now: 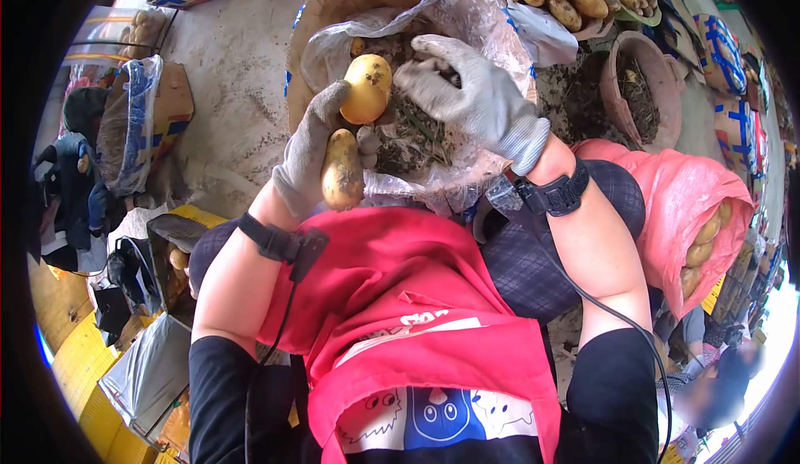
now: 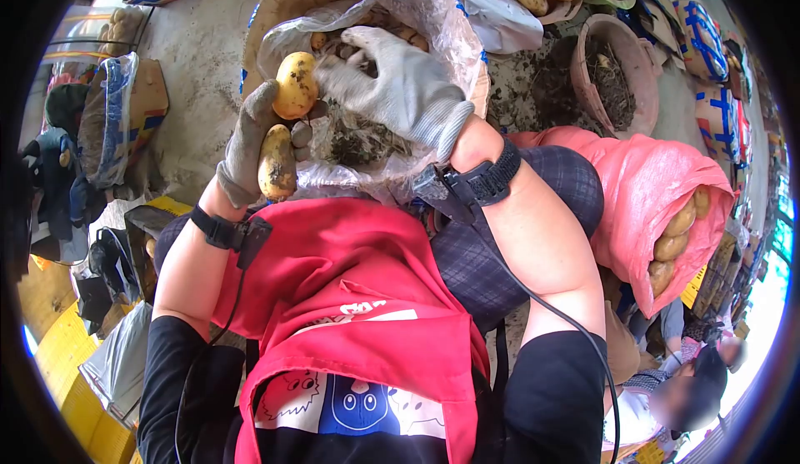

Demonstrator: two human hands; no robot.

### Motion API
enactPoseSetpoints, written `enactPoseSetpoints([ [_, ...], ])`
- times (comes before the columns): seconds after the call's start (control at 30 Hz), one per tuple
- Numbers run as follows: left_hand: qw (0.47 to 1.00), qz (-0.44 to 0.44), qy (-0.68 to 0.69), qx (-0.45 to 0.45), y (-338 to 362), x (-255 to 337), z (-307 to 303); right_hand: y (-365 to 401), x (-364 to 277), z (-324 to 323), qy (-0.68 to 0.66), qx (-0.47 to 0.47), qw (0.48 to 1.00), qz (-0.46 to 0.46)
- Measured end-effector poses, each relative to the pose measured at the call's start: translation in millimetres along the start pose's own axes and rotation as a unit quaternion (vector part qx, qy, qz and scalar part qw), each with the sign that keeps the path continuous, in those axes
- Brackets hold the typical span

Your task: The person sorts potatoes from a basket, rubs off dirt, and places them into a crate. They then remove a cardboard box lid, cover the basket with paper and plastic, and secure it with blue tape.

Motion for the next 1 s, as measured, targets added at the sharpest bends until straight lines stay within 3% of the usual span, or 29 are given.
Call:
enactPoseSetpoints([
  [0.1, 1.0, -0.007, 0.0, 0.026, 2.9, -1.8, 6.0, 9.9, 4.9, 16.8, -0.034, 0.01, 0.998, -0.058],
  [0.13, 1.0, -0.009, -0.001, 0.027, 1.9, -2.3, 6.0, 9.4, 3.2, 14.1, 0.051, -0.005, 0.998, -0.042],
  [0.17, 1.0, 0.013, 0.001, 0.009, -0.6, -0.6, 5.4, 7.8, 2.7, 9.7, 0.049, -0.005, 0.998, -0.042],
  [0.23, 0.999, 0.035, 0.004, -0.01, -3.8, 1.4, 3.9, 4.0, 7.6, -2.3, 0.372, -0.029, 0.928, -0.026],
  [0.27, 0.998, 0.038, 0.054, -0.005, -4.6, 2.0, 2.9, 2.4, 13.6, -6.4, 0.414, -0.091, 0.905, 0.037],
  [0.3, 0.994, 0.042, 0.104, 0.0, -6.9, 3.3, 1.1, 7.9, 20.5, -4.8, 0.415, -0.09, 0.905, 0.034],
  [0.37, 0.988, 0.053, 0.144, 0.013, -18.2, 4.7, -11.2, 22.2, 19.7, 6.4, 0.338, -0.109, 0.934, -0.044],
  [0.43, 0.983, 0.065, 0.171, -0.01, -21.5, 4.7, -19.4, 26.8, 0.0, 11.9, 0.122, -0.206, 0.969, 0.053],
  [0.47, 0.979, 0.099, 0.179, 0.007, -4.0, 9.8, 12.4, 26.5, 5.6, 20.2, 0.058, -0.216, 0.97, -0.098],
  [0.53, 0.979, 0.11, 0.172, 0.011, -17.4, 7.5, -1.3, 30.5, 11.4, 30.8, -0.008, -0.218, 0.944, -0.247],
  [0.57, 0.979, 0.121, 0.165, 0.016, -22.0, 6.3, -5.2, 31.1, -8.0, 34.2, -0.189, -0.257, 0.948, 0.015],
  [0.6, 0.979, 0.121, 0.165, 0.015, -24.0, 3.2, -7.7, 33.5, -17.6, 36.6, -0.35, -0.269, 0.854, 0.275],
  [0.63, 0.973, 0.205, 0.105, 0.009, -22.7, 4.3, -4.8, 34.2, -16.5, 36.5, -0.35, -0.267, 0.855, 0.274],
  [0.7, 0.957, 0.288, 0.044, -0.003, -18.4, 13.9, 0.1, 36.3, -6.5, 38.6, -0.472, -0.175, 0.787, 0.357],
  [0.73, 0.958, 0.271, 0.087, 0.027, -6.8, 27.4, 6.1, 35.9, 5.8, 43.7, -0.55, -0.177, 0.756, 0.308],
  [0.77, 0.957, 0.254, 0.131, 0.058, 2.4, 36.2, 6.0, 34.8, 4.2, 42.7, -0.547, -0.179, 0.758, 0.306],
  [0.8, 0.953, 0.258, 0.152, 0.036, 7.5, 44.6, -7.9, 33.6, 1.8, 40.9, -0.592, -0.188, 0.718, 0.316],
  [0.87, 0.945, 0.225, 0.208, 0.115, 35.3, 69.4, -25.4, 28.4, 2.0, 32.8, -0.659, -0.24, 0.637, 0.319],
  [0.9, 0.946, 0.242, 0.186, 0.114, 52.9, 80.9, -50.3, 27.7, -2.9, 28.6, -0.657, -0.243, 0.639, 0.317],
  [0.93, 0.946, 0.257, 0.163, 0.114, 72.6, 90.8, -75.9, 27.8, -9.7, 23.3, -0.631, -0.207, 0.685, 0.3],
  [0.97, 0.928, 0.29, 0.153, 0.177, 100.6, 96.0, -83.2, 28.9, -13.3, 19.8, -0.603, -0.169, 0.727, 0.282],
  [1.0, 0.932, 0.289, 0.124, 0.182, 128.5, 100.0, -120.2, 26.7, -9.4, 15.7, -0.591, -0.161, 0.733, 0.294],
])
Point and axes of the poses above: each hand's wrist, its own y-axis away from the middle knuckle, its own z-axis out of the palm, x = y × z, the point moved 1 cm from there along -y, towards the middle knuckle, and after that the axes turned 5 degrees about x, right-handed, at the moved point
